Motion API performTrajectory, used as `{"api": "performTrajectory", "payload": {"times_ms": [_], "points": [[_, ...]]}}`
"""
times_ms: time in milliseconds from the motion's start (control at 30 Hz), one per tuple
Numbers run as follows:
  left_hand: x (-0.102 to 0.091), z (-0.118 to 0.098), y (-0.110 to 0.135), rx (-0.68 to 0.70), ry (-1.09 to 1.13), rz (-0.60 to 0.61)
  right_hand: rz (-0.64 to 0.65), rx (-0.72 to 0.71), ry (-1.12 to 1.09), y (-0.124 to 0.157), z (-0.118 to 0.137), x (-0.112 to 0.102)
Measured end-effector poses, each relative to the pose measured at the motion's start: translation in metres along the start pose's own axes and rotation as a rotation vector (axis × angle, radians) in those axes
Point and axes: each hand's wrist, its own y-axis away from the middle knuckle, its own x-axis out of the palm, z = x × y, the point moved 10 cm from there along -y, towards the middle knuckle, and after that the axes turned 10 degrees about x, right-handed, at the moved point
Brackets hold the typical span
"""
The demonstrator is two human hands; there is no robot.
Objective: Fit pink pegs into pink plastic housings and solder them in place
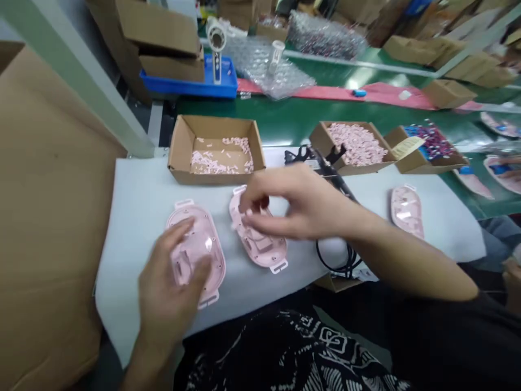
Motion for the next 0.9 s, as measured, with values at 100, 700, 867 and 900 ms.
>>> {"api": "performTrajectory", "payload": {"times_ms": [100,700,867,900], "points": [[0.036,-0.031,0.014,0.034,0.281,0.154,-0.037,0.042,-0.247,0.042,0.005,0.028],[0.030,-0.048,0.026,0.078,0.047,0.027,-0.251,-0.017,-0.254,0.082,0.002,0.063],[0.030,-0.047,0.022,0.046,0.009,0.072,-0.262,-0.124,-0.049,0.088,0.013,0.071],[0.031,-0.046,0.022,0.031,0.012,0.082,-0.259,-0.138,-0.034,0.089,0.014,0.073]]}}
